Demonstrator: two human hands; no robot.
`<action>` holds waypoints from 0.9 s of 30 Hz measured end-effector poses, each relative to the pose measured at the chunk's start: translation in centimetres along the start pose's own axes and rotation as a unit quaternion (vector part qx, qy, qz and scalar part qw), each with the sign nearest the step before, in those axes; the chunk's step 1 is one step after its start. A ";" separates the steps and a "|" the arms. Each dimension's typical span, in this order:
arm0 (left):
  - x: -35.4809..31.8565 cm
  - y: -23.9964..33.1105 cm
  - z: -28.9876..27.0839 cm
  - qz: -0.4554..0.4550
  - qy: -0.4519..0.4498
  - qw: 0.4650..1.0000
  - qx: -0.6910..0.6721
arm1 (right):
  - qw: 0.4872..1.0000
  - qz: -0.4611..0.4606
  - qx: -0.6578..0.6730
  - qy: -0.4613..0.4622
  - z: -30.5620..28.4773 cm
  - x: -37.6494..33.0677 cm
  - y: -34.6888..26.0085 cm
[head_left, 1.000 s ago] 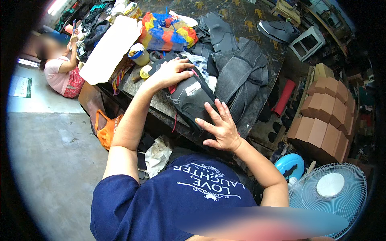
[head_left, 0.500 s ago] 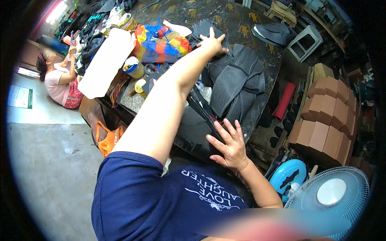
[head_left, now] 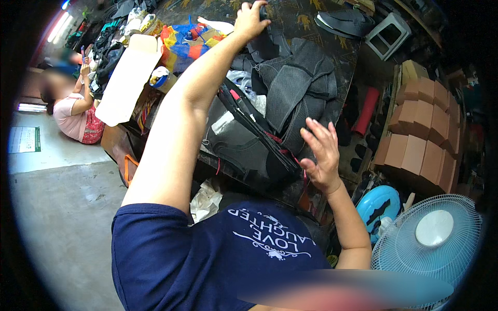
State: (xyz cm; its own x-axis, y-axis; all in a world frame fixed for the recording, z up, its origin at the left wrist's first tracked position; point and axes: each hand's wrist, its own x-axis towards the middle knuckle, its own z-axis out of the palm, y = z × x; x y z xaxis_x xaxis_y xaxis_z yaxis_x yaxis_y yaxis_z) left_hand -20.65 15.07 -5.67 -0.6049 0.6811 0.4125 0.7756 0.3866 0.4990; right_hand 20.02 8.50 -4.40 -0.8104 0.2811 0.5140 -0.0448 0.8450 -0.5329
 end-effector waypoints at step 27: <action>-7.1 11.5 4.4 0.037 -0.482 0.865 0.134 | 0.728 0.372 0.502 0.282 -5.2 -3.7 7.7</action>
State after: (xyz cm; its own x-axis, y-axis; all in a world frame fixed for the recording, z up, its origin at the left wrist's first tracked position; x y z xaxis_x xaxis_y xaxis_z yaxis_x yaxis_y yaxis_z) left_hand -6.65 17.45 -6.25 -0.2198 0.8622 -0.4564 0.8982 0.3615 0.2503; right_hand 25.68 16.34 -6.94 -0.4726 0.8723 -0.1257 -0.3493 -0.3163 -0.8820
